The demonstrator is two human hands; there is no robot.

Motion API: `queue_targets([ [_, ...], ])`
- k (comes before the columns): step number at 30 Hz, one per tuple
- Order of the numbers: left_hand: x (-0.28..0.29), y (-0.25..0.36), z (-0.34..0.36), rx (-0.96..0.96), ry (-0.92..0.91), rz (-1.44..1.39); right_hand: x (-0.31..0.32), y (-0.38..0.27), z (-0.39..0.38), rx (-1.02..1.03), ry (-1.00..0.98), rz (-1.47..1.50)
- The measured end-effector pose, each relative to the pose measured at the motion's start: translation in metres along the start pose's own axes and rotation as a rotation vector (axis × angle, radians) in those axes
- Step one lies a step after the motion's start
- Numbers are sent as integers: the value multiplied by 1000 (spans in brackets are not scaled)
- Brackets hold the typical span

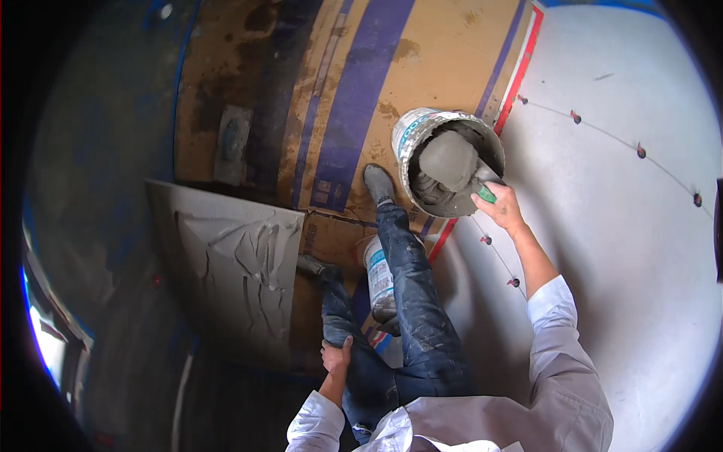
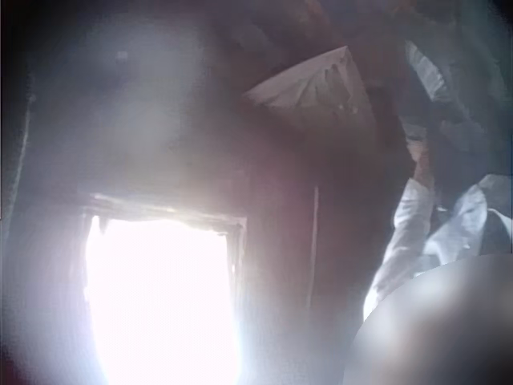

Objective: Applying a layer of mortar to the back of a large ceramic tile using a trowel.

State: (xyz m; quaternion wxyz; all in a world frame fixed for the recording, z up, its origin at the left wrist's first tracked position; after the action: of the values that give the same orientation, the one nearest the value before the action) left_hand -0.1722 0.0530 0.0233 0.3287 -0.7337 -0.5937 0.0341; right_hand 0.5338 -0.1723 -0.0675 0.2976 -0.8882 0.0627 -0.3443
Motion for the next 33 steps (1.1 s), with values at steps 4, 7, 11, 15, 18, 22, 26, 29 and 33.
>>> queue_targets([
  [4,-16,-6,16,8,-29,-56,21,-37,-38,-23,31,-61],
  [7,-18,20,12,-27,-114,-206,51,-95,-73,59,18,-224],
  [11,1,-19,12,9,-99,-333,-10,-210,-94,176,-127,-387],
  [15,5,-53,-7,21,-42,-452,-137,-362,-137,510,-241,-319],
  [18,12,-63,-2,12,-40,-521,-324,-465,-121,673,-305,-422],
  [22,19,-76,8,-11,-2,-664,-444,-539,-90,521,-358,-710],
  [26,19,-76,15,-38,-8,-604,-339,-504,-105,484,-335,-466],
  [29,22,-53,14,-52,22,-563,-197,-436,-101,322,-325,-332],
  [33,10,-79,17,-25,64,-520,-94,-284,-105,-39,-329,-296],
])
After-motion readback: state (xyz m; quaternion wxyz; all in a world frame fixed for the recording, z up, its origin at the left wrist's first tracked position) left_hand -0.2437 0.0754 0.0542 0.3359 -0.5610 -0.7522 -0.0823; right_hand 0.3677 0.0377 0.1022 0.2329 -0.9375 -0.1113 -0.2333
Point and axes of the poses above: each hand's wrist, its own z-axis towards the middle knuckle, its own x-axis out of the back of the hand, y = z × x, the point moved 10 cm from there along z, towards the middle knuckle, and after that the axes turned 2 degrees about -z, right-handed, at the moved point
